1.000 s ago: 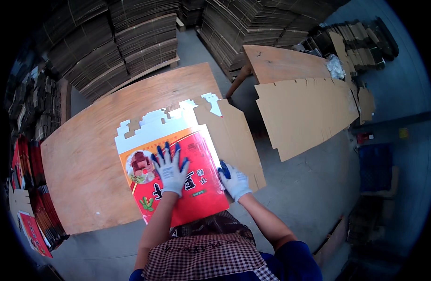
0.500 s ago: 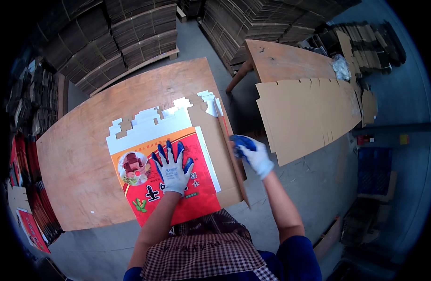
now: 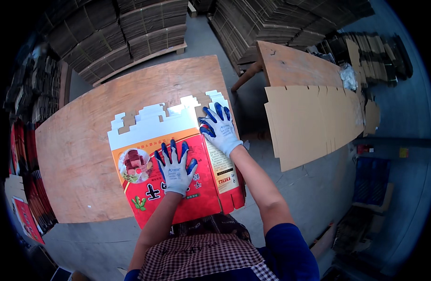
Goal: The person applies glue to a cardboard sheet and then repeatedly places printed cardboard pieces onto it, pressing them down to adhere. The person continues stacking and aligning these pieces on the work surface.
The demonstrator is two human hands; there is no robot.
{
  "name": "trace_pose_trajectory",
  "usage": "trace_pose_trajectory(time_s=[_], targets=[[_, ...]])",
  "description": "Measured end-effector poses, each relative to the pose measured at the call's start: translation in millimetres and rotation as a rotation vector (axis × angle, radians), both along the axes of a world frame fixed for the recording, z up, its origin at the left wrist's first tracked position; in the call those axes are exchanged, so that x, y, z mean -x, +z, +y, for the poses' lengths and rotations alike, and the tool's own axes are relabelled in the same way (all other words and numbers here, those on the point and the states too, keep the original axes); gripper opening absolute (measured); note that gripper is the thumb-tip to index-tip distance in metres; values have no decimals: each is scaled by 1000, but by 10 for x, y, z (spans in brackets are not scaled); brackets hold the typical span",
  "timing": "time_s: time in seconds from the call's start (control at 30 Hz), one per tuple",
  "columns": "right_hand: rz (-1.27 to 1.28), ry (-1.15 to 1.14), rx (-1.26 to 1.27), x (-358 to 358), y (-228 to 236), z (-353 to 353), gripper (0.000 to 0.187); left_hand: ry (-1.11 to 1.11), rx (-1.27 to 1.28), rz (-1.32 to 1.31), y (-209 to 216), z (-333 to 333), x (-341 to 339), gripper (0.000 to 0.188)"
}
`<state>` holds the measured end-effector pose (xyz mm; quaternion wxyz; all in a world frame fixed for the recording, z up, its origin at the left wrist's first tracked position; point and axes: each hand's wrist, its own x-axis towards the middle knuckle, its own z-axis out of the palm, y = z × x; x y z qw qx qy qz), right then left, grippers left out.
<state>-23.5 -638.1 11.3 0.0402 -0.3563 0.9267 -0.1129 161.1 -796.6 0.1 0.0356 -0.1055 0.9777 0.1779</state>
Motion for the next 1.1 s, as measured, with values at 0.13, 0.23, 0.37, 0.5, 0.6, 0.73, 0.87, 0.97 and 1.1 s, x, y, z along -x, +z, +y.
trace_pose_trajectory(time_s=[0.13, 0.23, 0.37, 0.5, 0.6, 0.73, 0.87, 0.97, 1.1], targets=[[25, 6, -35, -13, -6, -43, 35, -1, 0, -35, 34, -6, 19, 64], [22, -12, -45, -41, 5, -68, 37, 2, -13, -22, 15, -6, 16, 65], [144, -129, -97, -257, -67, -200, 43, 13, -16, 18, -39, 14, 9, 66], [233, -223, -116, -361, -145, -287, 46, 13, 26, 15, -33, 5, 29, 67], [309, -315, -74, -547, -270, -194, 47, 18, 3, -3, -58, 27, -1, 68], [232, -353, -71, -1169, -162, 17, 50, 8, 22, -32, -3, 29, 6, 69], [106, -318, 25, -1930, 28, 412, 48, 13, 27, 19, -58, 45, -5, 66], [-47, -310, 122, -2130, -68, 1076, 53, 17, 11, -3, 24, 46, 26, 68], [174, -635, -29, -1292, -212, 1845, 74, 26, -56, 120, -4, -7, -36, 71]])
